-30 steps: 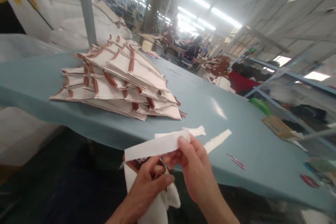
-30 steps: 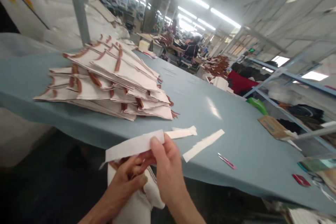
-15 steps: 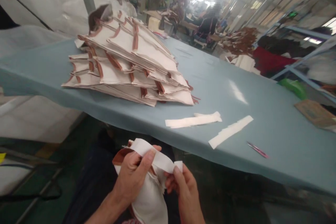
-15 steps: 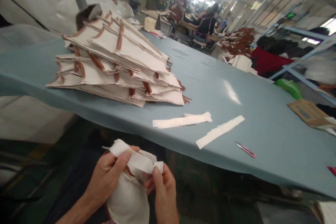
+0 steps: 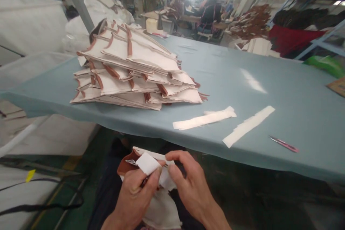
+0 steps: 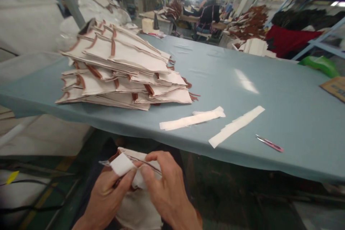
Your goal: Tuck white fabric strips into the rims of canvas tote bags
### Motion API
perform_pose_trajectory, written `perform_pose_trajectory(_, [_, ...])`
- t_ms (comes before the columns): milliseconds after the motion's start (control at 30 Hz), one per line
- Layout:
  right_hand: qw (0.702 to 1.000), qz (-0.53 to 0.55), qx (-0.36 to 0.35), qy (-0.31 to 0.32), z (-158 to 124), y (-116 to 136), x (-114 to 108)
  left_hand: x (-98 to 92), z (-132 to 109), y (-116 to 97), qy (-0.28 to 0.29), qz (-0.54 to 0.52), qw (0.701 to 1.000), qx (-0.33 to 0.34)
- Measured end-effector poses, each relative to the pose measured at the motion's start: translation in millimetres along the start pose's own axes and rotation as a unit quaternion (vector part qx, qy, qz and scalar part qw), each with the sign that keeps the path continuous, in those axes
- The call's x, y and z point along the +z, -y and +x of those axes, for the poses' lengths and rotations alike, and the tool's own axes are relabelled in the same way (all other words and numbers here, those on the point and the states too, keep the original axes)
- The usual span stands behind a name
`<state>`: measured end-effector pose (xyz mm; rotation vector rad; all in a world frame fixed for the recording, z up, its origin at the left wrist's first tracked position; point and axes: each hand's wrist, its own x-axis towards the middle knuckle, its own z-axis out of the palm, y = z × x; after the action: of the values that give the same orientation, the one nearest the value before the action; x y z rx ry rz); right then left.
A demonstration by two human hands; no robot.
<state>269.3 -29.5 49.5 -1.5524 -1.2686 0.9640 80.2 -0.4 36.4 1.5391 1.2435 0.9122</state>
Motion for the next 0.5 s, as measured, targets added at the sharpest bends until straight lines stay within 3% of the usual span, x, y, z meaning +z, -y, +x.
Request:
perform_pose_trajectory(67, [0.997, 0.025, -0.019, 0.074, 12, 23, 11, -2.0, -3, 2, 0.013, 0.005, 1.000, -0.003])
perform_pose_trajectory(167, [0.992, 0.033, -0.034, 0.113, 22, 38, 30, -3.8, -7, 7, 0.009, 0.005, 1.000, -0.011])
perform_pose_trajectory(333, [0.990, 0.086, -0.007, 0.116, 14, 33, 59, -2.9, -17, 23, -0.012, 0.003, 0.999, -0.037])
perform_pose_trajectory(500, [0.971, 0.218, 0.092, 0.039, 13, 19, 77, -3.7, -30, 45, -0.081, -0.014, 0.992, -0.094])
